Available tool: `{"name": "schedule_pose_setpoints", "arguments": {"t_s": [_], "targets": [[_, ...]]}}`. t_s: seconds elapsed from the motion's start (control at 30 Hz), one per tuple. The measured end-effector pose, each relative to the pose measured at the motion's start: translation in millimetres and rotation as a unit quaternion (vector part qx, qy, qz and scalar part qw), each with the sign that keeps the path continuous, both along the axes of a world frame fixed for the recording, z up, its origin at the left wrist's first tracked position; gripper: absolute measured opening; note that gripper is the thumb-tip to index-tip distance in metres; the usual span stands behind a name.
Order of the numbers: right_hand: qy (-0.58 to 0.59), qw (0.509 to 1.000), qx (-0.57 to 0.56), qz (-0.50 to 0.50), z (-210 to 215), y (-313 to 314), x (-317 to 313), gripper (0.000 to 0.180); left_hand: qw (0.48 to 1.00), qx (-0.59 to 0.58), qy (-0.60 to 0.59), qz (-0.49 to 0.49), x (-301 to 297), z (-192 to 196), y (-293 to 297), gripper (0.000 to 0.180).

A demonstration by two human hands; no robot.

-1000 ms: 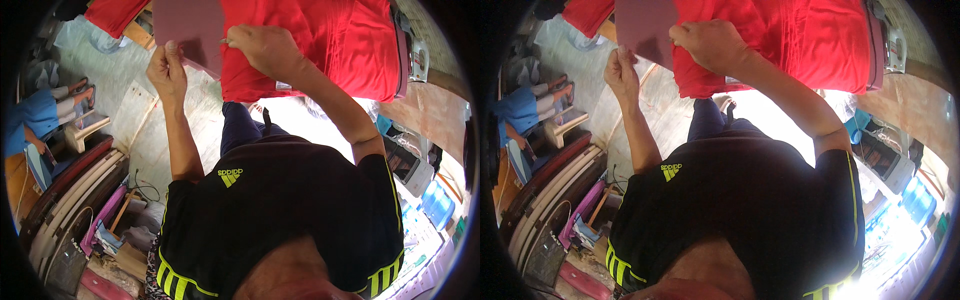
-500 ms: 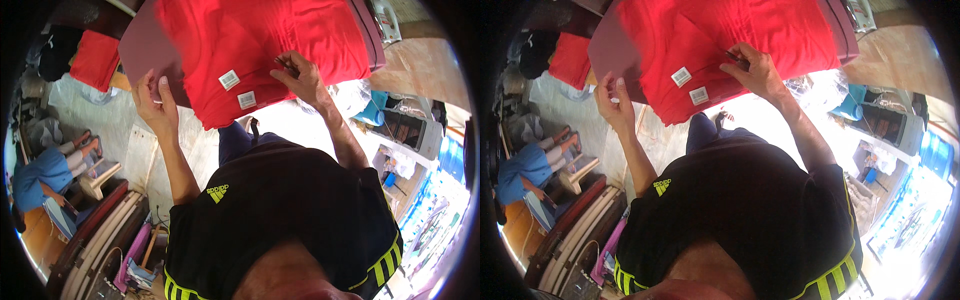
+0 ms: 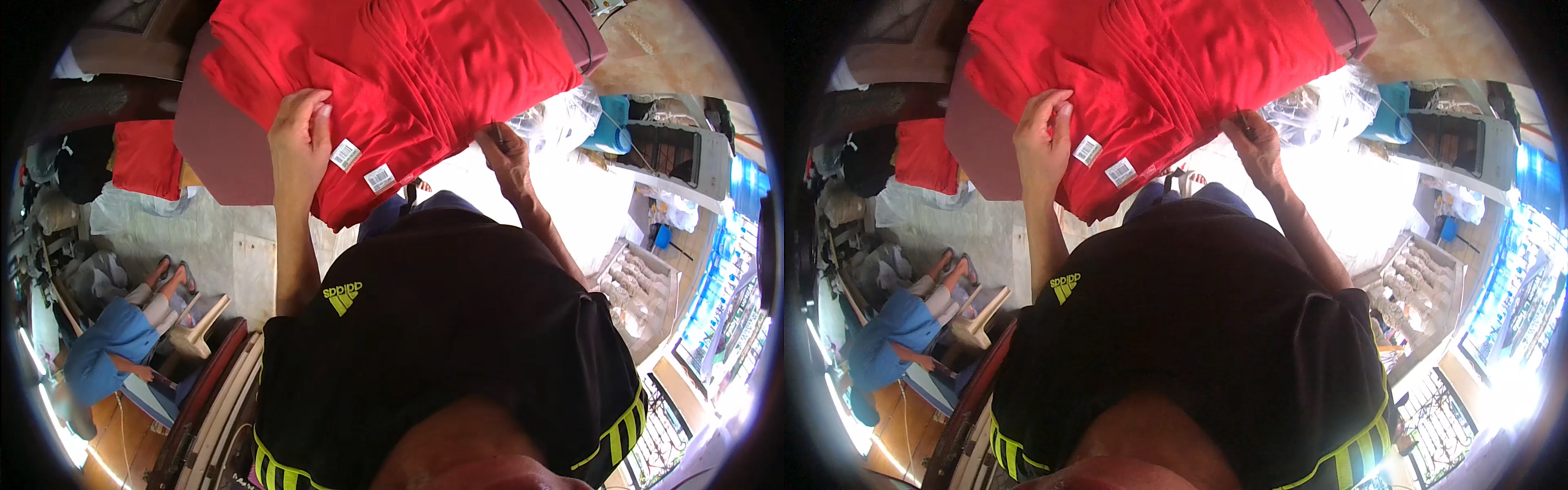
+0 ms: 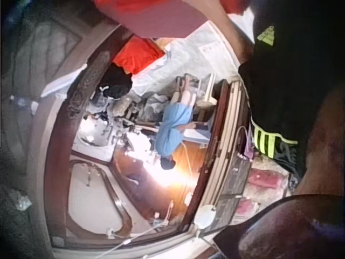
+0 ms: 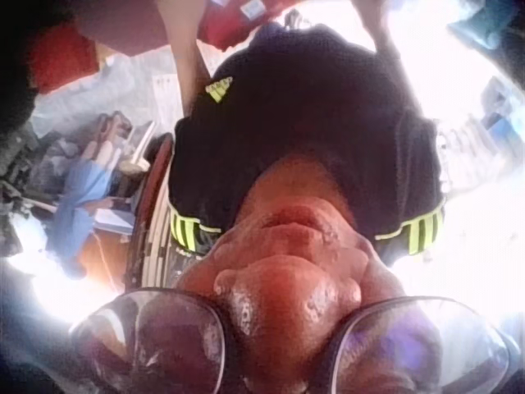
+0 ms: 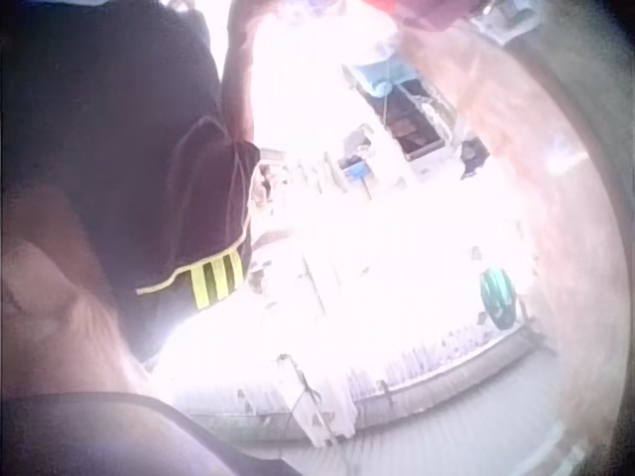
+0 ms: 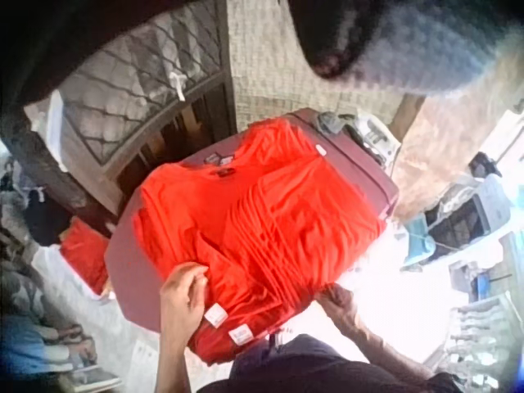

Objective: The person uses a small pair of scissors to cut the tags off a stack of red garments. They hold the fabric steady with one hand while snipping the tag strings with the other, repeating this process for multiple items in the pile.

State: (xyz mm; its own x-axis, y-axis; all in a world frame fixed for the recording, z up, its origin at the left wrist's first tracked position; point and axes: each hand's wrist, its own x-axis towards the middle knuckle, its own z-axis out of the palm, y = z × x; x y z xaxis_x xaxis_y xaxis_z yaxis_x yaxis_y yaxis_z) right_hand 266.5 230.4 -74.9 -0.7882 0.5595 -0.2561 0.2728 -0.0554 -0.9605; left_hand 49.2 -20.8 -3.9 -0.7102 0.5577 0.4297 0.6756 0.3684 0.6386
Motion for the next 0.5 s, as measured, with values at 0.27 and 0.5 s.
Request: {"name": "schedule_pose_setpoints", "arguments": {"t_s": [0.27,0.5], "targets": [[0.036,0.997,-0.037,-0.049,3.1,-11.8,-3.0,0.004,0.991,-0.080,-0.036,-0.101,-1.6,11.1,28.2,0.043],[0.162,0.942,0.247,0.158,53.3,-28.3,-40.9,0.035,0.960,-0.238,-0.006,-0.146,-20.2,28.0,37.6,0.042]]}}
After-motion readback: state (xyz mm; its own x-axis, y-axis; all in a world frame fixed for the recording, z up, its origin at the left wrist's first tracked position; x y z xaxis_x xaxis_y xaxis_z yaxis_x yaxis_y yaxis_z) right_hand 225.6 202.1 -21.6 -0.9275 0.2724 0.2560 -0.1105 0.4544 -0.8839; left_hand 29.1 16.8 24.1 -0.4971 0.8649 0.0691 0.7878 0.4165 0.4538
